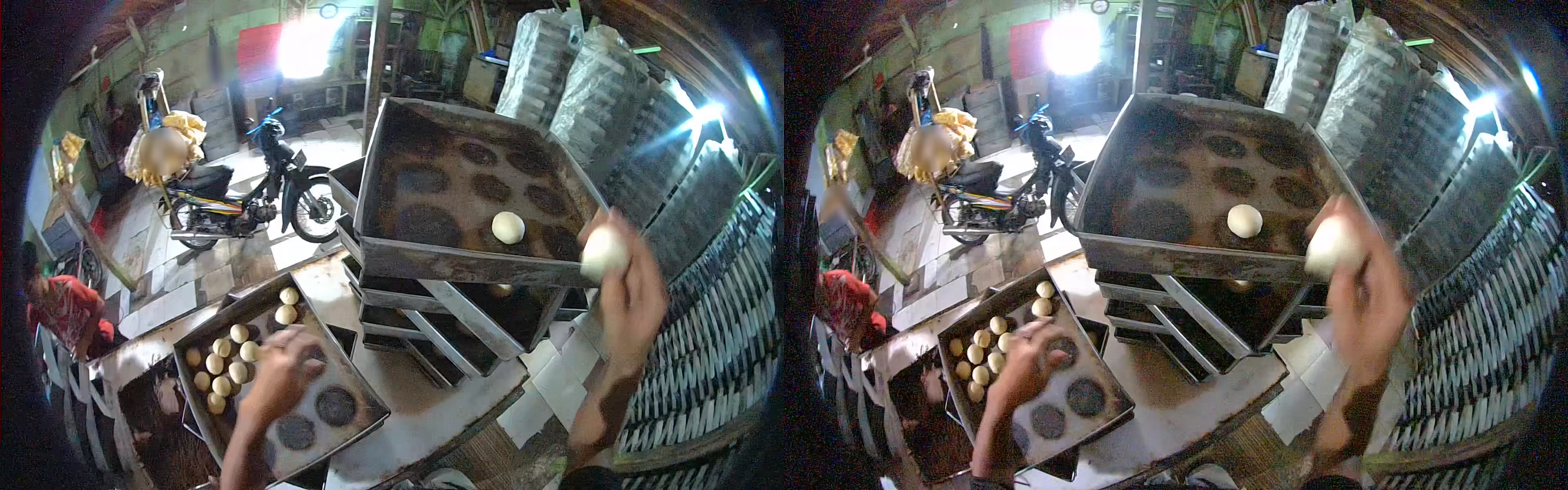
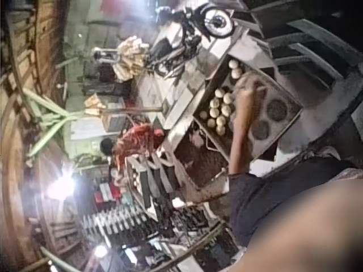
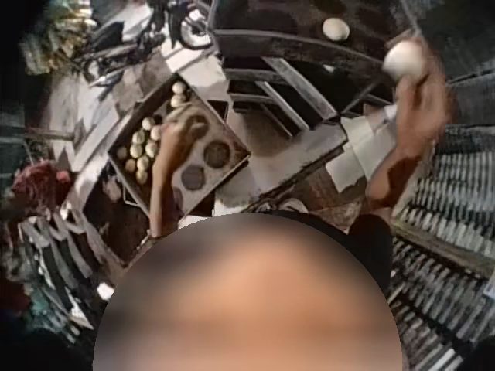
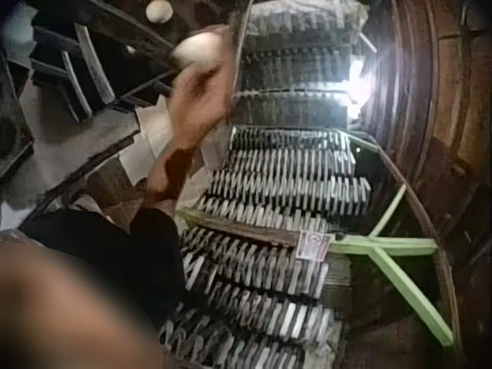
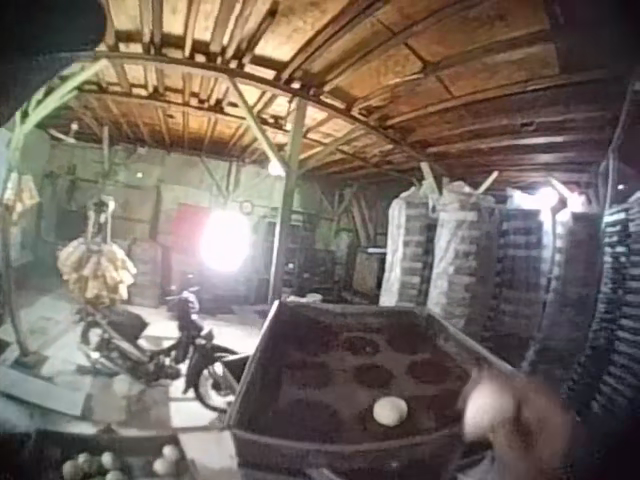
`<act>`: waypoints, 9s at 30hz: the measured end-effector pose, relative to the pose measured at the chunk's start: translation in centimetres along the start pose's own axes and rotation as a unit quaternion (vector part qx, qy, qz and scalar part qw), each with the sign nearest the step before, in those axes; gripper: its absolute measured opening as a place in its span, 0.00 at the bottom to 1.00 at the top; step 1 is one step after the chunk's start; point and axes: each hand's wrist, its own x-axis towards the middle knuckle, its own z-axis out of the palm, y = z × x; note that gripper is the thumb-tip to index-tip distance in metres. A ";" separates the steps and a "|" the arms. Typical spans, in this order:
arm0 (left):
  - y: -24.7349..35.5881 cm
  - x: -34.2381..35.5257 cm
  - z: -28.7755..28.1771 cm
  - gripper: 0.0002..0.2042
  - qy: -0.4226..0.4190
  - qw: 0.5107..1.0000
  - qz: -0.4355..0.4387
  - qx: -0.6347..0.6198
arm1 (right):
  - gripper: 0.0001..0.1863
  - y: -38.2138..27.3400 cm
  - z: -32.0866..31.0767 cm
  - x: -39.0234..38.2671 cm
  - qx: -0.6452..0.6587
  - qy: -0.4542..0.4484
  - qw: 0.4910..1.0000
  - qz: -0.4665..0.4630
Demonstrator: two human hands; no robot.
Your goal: Filling dough balls with chocolate and placing them onto baking trays.
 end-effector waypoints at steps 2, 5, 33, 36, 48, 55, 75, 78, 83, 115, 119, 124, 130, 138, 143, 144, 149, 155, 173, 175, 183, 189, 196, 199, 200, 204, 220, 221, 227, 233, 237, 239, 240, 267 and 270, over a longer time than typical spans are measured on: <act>-8.0 -2.3 3.5 0.28 0.031 0.972 -0.155 0.174 | 0.18 2.6 -1.8 6.4 -0.279 -0.117 0.949 -0.087; -15.9 -2.6 7.1 0.25 -0.004 0.946 -0.145 0.290 | 0.18 5.2 -5.4 10.3 -0.270 -0.423 0.839 0.211; 7.1 -51.2 7.1 0.16 0.435 0.486 -0.417 -0.633 | 0.15 -23.6 30.4 -56.2 0.253 -0.399 0.881 -0.025; 5.4 -54.1 5.6 0.15 0.507 0.428 -0.415 -0.623 | 0.19 -22.4 36.2 -58.6 0.145 -0.411 0.899 0.046; -13.3 -63.6 -2.8 0.15 0.477 0.440 -0.442 -0.620 | 0.15 -30.9 58.4 -52.9 -0.106 -0.510 0.851 -0.069; -20.5 -62.0 -5.5 0.16 0.441 0.475 -0.427 -0.631 | 0.12 -27.9 59.5 -55.8 0.095 -0.531 0.841 -0.030; -2.9 -54.1 -3.2 0.25 0.449 0.541 -0.281 -0.654 | 0.21 -26.6 34.6 -53.7 0.202 -0.482 0.840 0.146; 3.5 -53.3 -2.8 0.27 0.417 0.572 -0.288 -0.644 | 0.23 -31.4 30.3 -49.6 0.540 -0.563 0.527 0.338; 11.0 -52.6 -3.0 0.18 0.436 0.610 -0.384 -0.539 | 0.17 -34.3 24.6 -47.5 0.575 -0.563 0.520 0.287; 31.2 -40.8 17.8 0.18 0.310 0.801 -0.318 -0.401 | 0.08 -13.2 -6.2 -45.1 0.384 -0.546 0.722 0.180; 33.7 -28.6 20.2 0.19 0.128 0.839 -0.276 -0.450 | 0.09 -1.5 -9.0 -40.7 0.312 -0.441 0.796 0.274; 35.1 -18.3 19.1 0.19 0.058 0.788 -0.240 -0.564 | 0.11 4.9 -10.5 -35.0 0.406 -0.362 0.799 0.257; 31.8 -12.8 15.3 0.10 0.163 0.982 -0.054 -0.083 | 0.23 2.8 -5.2 -30.6 0.560 -0.288 0.608 0.484; 21.7 -7.0 7.7 0.32 0.100 0.880 0.020 -0.463 | 0.21 2.0 2.7 -24.6 0.526 -0.292 0.627 0.495; 0.2 -6.0 3.5 0.22 0.080 0.975 -0.197 -0.068 | 0.28 -0.6 1.4 -9.0 0.369 -0.309 0.870 0.109; -4.5 -7.6 3.6 0.25 0.093 0.971 -0.201 0.089 | 0.23 -1.8 1.6 -5.9 0.300 -0.246 0.921 0.031; -16.6 -11.7 6.7 0.27 0.018 0.930 -0.251 0.270 | 0.23 -2.1 7.4 7.5 -0.032 -0.340 0.929 -0.143; -15.9 -9.6 4.1 0.13 0.165 0.934 -0.304 -0.089 | 0.18 -0.6 11.3 10.1 -0.131 -0.542 0.829 -0.035; 14.8 -32.6 9.3 0.16 0.280 0.677 -0.435 -0.524 | 0.16 -15.7 20.6 -38.7 0.409 -0.260 0.866 -0.122; 12.6 -39.4 9.8 0.20 0.403 0.486 -0.392 -0.669 | 0.14 -18.1 22.2 -44.1 0.368 -0.418 0.829 -0.055; 10.0 -50.9 8.2 0.27 0.509 0.395 -0.284 -0.709 | 0.28 -20.2 35.4 -57.2 0.199 -0.430 0.881 0.000; 5.3 -55.6 5.1 0.20 0.539 0.388 -0.351 -0.660 | 0.10 -26.8 41.3 -54.0 0.162 -0.470 0.860 0.115; -9.4 -62.0 1.2 0.09 0.549 0.436 -0.375 -0.606 | 0.09 -29.5 55.3 -52.3 0.028 -0.522 0.852 -0.030; -14.7 -63.3 -2.3 0.15 0.513 0.488 -0.393 -0.586 | 0.13 -29.2 57.3 -52.5 -0.045 -0.553 0.829 -0.068; -15.9 -62.9 -4.0 0.17 0.503 0.496 -0.388 -0.592 | 0.12 -28.3 58.0 -53.1 -0.063 -0.522 0.844 -0.109; -19.6 -62.0 -6.3 0.21 0.453 0.556 -0.371 -0.590 | 0.16 -27.2 59.0 -54.3 -0.104 -0.516 0.840 -0.132; -19.6 -50.0 -4.3 0.15 0.357 0.482 -0.370 -0.709 | 0.03 -36.4 46.6 -51.4 0.313 -0.429 0.831 0.167; -18.9 -50.4 -5.0 0.18 0.382 0.386 -0.301 -0.784 | 0.02 -35.5 45.6 -51.8 0.307 -0.409 0.849 0.132; -15.2 -51.6 -2.9 0.21 0.482 0.399 -0.312 -0.715 | 0.06 -26.7 38.8 -56.0 0.077 -0.409 0.889 0.191; -1.9 -47.9 -0.8 0.27 0.306 0.604 -0.246 -0.694 | 0.27 -22.3 28.6 -51.1 0.373 -0.489 0.701 0.361; 9.9 -43.6 2.4 0.27 0.204 0.645 -0.237 -0.698 | 0.29 -22.9 16.8 -43.5 0.486 -0.501 0.679 0.225; 14.8 -40.7 4.3 0.22 0.203 0.685 -0.216 -0.665 | 0.23 -20.5 12.1 -42.7 0.502 -0.448 0.686 0.276; 16.5 -39.2 4.9 0.19 0.194 0.712 -0.235 -0.632 | 0.21 -19.9 9.8 -41.8 0.499 -0.420 0.710 0.265; 28.5 -25.6 10.9 0.14 0.196 0.914 0.024 -0.355 | 0.09 -10.6 -5.3 -38.4 0.354 -0.183 0.836 0.377; 23.2 -25.8 10.9 0.11 0.214 0.926 -0.012 -0.312 | 0.08 -11.6 -1.1 -38.4 0.299 -0.209 0.890 0.274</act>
